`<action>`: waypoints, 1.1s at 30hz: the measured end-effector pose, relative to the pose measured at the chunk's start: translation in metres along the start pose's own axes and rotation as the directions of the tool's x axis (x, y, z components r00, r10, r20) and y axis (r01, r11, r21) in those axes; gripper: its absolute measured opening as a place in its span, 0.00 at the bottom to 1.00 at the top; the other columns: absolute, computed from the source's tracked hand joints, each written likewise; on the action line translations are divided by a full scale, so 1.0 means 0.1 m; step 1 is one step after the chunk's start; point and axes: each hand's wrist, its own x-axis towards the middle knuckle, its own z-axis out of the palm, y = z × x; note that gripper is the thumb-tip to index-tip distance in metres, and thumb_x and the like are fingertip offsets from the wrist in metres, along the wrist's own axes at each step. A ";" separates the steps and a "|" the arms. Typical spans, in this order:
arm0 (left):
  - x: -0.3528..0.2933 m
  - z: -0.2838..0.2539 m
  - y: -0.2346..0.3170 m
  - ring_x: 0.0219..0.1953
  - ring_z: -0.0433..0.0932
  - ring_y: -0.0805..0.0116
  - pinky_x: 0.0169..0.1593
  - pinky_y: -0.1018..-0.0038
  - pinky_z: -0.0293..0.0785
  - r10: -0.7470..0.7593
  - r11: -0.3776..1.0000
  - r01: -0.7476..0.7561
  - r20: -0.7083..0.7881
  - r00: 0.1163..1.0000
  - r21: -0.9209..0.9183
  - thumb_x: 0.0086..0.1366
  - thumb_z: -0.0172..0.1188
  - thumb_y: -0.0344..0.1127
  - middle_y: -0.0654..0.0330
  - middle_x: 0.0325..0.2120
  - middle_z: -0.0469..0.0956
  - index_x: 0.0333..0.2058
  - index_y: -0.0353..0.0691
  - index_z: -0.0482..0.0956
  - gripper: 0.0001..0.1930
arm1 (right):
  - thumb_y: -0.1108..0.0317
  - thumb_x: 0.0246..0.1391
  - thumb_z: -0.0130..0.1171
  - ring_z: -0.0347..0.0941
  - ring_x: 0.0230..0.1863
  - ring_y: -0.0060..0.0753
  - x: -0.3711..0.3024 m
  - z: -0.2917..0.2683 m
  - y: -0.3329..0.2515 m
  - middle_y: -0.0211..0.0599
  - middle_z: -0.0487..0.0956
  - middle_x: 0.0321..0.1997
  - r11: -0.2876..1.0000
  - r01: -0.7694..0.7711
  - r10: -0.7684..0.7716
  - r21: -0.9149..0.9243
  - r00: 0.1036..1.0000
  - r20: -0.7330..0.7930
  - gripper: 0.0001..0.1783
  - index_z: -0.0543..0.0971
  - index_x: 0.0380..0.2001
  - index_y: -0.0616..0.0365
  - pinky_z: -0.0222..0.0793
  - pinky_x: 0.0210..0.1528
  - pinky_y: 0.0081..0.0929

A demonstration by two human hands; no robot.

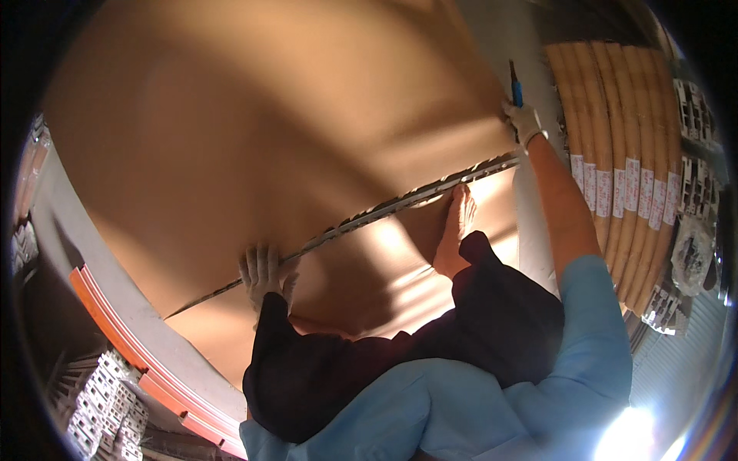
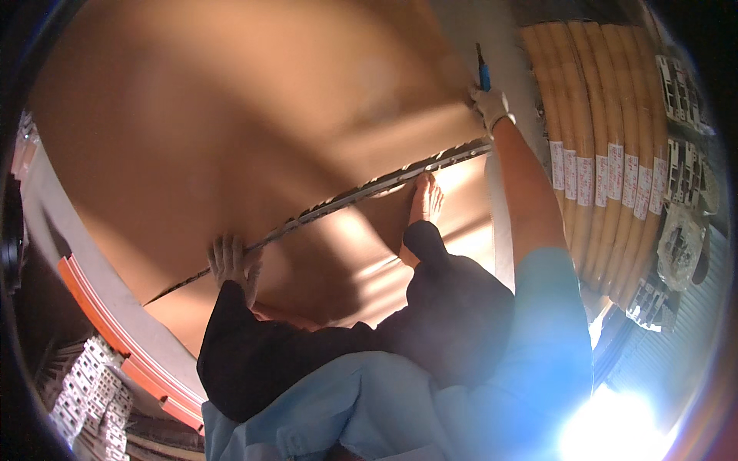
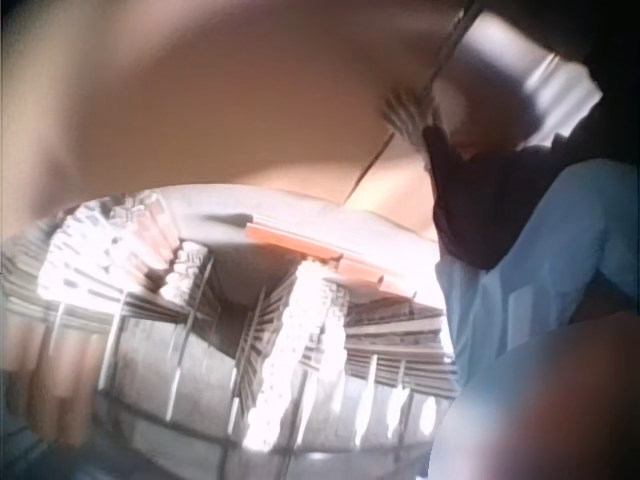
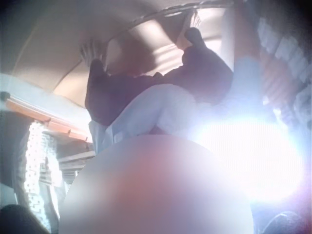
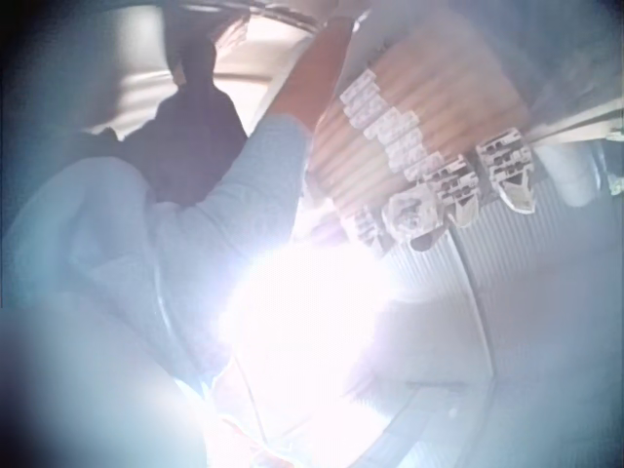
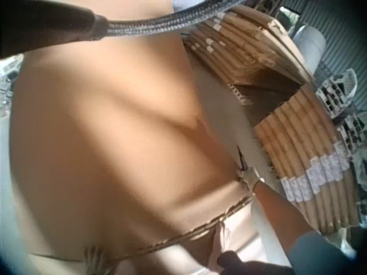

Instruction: The person puts on gloves, then uses a utility knife to cut a large sheet of cardboard on the floor into smaller pieces. They repeatedly position, cut, and separate the cardboard sections.

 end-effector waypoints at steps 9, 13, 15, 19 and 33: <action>0.27 -0.21 -0.40 0.64 0.59 0.48 0.65 0.45 0.52 -0.066 0.986 0.126 -0.449 0.891 0.106 0.58 0.60 0.53 0.54 0.60 0.65 0.59 0.45 0.68 0.33 | 0.52 0.50 0.64 0.63 0.20 0.20 0.12 -0.27 -0.97 0.26 0.72 0.20 0.966 0.211 -0.240 0.147 0.945 0.222 0.16 0.78 0.27 0.53 0.57 0.24 0.22; 0.18 -0.32 -0.33 0.55 0.68 0.51 0.55 0.50 0.63 -0.077 0.995 0.099 -0.538 0.839 0.011 0.56 0.63 0.53 0.53 0.49 0.71 0.49 0.44 0.73 0.26 | 0.51 0.52 0.64 0.57 0.15 0.14 0.29 -0.27 -1.24 0.19 0.67 0.16 0.967 0.210 -0.183 -0.145 0.967 0.179 0.15 0.76 0.21 0.47 0.51 0.19 0.18; 0.12 -0.31 -0.22 0.49 0.70 0.52 0.51 0.53 0.65 -0.019 0.996 -0.029 -0.498 0.867 -0.088 0.55 0.65 0.50 0.56 0.44 0.73 0.45 0.44 0.76 0.23 | 0.50 0.52 0.65 0.55 0.12 0.12 0.36 -0.20 -1.34 0.18 0.66 0.14 0.964 0.249 -0.224 -0.091 0.948 0.228 0.16 0.75 0.21 0.46 0.47 0.15 0.18; 0.07 -0.30 -0.17 0.49 0.72 0.53 0.50 0.56 0.68 -0.114 0.971 -0.006 -0.485 0.867 -0.239 0.55 0.66 0.49 0.56 0.44 0.74 0.44 0.42 0.77 0.23 | 0.50 0.52 0.66 0.53 0.08 0.12 0.30 -0.07 -1.49 0.17 0.64 0.12 0.948 0.297 -0.271 -0.115 0.942 0.199 0.18 0.73 0.19 0.45 0.44 0.09 0.17; 1.55 -1.10 -0.31 0.63 0.60 0.43 0.62 0.52 0.66 -0.270 -0.864 -0.166 0.159 0.950 -0.475 0.63 0.54 0.63 0.40 0.63 0.54 0.65 0.35 0.51 0.44 | 0.57 0.58 0.61 0.55 0.11 0.12 -0.72 -0.18 -1.97 0.17 0.63 0.13 0.954 0.296 -0.293 0.034 0.908 0.299 0.12 0.70 0.28 0.46 0.50 0.12 0.15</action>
